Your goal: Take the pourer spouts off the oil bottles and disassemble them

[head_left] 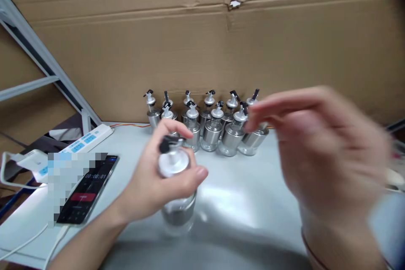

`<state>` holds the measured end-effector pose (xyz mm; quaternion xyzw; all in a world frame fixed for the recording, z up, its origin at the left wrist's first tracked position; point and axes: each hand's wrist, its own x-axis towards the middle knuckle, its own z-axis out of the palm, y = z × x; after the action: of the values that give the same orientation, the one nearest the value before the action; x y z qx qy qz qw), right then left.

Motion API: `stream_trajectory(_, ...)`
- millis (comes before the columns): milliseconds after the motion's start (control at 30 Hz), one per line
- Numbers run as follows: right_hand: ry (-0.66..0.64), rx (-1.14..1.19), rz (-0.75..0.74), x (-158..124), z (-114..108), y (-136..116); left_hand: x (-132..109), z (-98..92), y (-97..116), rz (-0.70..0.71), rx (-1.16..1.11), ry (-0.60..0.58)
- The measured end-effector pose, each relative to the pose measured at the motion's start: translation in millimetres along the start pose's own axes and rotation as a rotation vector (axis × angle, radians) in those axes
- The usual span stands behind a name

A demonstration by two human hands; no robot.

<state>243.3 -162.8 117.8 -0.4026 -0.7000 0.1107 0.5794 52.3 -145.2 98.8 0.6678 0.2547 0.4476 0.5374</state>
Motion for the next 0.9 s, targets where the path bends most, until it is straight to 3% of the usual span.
stream_trajectory(133, -0.205, -0.051, -0.103, 4.0, 27.2, 8.8, 27.5, 16.8, -35.1, -0.009, -0.066, 0.081)
stream_trajectory(233, -0.215, -0.049, -0.103, 5.1, 40.7, 22.4, 34.8, 20.5, -49.2, -0.021, -0.074, 0.111)
stream_trajectory(367, -0.247, -0.143, -0.198, 6.6, 43.9, 34.3, 33.0, 15.9, -51.7, -0.032, -0.06, 0.061)
stream_trajectory(533, -0.353, -0.134, -0.245, 9.5, 40.0, 38.3, 31.5, 7.6, -47.7, -0.038, 0.062, -0.143)
stream_trajectory(733, -0.394, -0.116, -0.243, 9.7, 37.7, 39.1, 35.1, 3.6, -57.4, 0.002, 0.1, -0.186)
stream_trajectory(900, -0.477, -0.079, -0.053, 10.2, 35.8, 39.5, 33.5, 3.2, -63.9, -0.026, 0.028, -0.212)
